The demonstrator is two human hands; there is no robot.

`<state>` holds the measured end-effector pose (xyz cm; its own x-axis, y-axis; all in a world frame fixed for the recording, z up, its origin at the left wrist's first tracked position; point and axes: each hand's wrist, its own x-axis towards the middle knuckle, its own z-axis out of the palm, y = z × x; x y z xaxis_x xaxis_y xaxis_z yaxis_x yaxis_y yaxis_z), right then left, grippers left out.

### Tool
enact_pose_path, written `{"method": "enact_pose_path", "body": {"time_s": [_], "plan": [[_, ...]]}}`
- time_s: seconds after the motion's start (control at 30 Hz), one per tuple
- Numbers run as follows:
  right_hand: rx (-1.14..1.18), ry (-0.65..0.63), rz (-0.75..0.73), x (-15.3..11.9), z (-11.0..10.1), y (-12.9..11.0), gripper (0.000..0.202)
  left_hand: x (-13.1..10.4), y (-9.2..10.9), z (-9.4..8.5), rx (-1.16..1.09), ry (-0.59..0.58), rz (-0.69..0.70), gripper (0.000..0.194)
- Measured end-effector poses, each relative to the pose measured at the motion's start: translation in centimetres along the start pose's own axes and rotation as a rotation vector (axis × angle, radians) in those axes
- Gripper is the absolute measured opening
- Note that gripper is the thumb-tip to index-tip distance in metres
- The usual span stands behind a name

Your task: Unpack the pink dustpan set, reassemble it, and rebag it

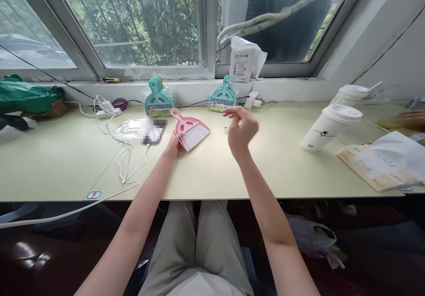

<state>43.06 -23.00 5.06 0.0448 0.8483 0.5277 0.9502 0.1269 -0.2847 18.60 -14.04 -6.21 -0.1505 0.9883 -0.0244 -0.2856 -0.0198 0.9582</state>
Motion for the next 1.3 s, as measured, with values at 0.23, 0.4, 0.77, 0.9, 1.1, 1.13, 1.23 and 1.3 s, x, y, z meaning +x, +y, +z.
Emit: {"method": "enact_pose_path", "body": {"time_s": [0.23,0.4,0.77,0.9,1.1,1.13,1.23,1.3], "plan": [[-0.031,-0.327,0.491,2.8,11.1,4.2,0.052,0.7,0.3,-0.6,-0.013,0.050,0.026,0.045],[0.149,-0.346,0.269,2.8,15.1,5.6,0.037,1.4,0.3,-0.7,-0.021,0.065,0.007,0.046],[0.356,-0.228,0.148,1.7,14.6,4.4,0.039,-0.1,0.9,0.0,0.007,0.035,-0.037,0.051],[0.587,0.017,0.266,2.4,13.4,4.5,0.048,-0.6,1.2,0.3,0.008,0.027,-0.044,0.050],[0.824,0.166,0.074,1.2,11.4,-0.1,0.050,-1.1,0.9,1.7,-0.027,-0.031,-0.038,0.047],[0.772,0.093,-0.008,0.8,11.5,-1.0,0.051,-1.3,0.8,1.9,-0.043,-0.078,-0.035,0.046],[0.501,-0.187,-0.198,-0.5,12.3,-3.0,0.052,-1.8,0.8,2.4,-0.097,-0.199,-0.022,0.048],[0.334,-0.316,-0.235,-1.0,12.8,-3.5,0.053,-2.1,1.0,2.5,-0.121,-0.234,-0.004,0.049]]}}
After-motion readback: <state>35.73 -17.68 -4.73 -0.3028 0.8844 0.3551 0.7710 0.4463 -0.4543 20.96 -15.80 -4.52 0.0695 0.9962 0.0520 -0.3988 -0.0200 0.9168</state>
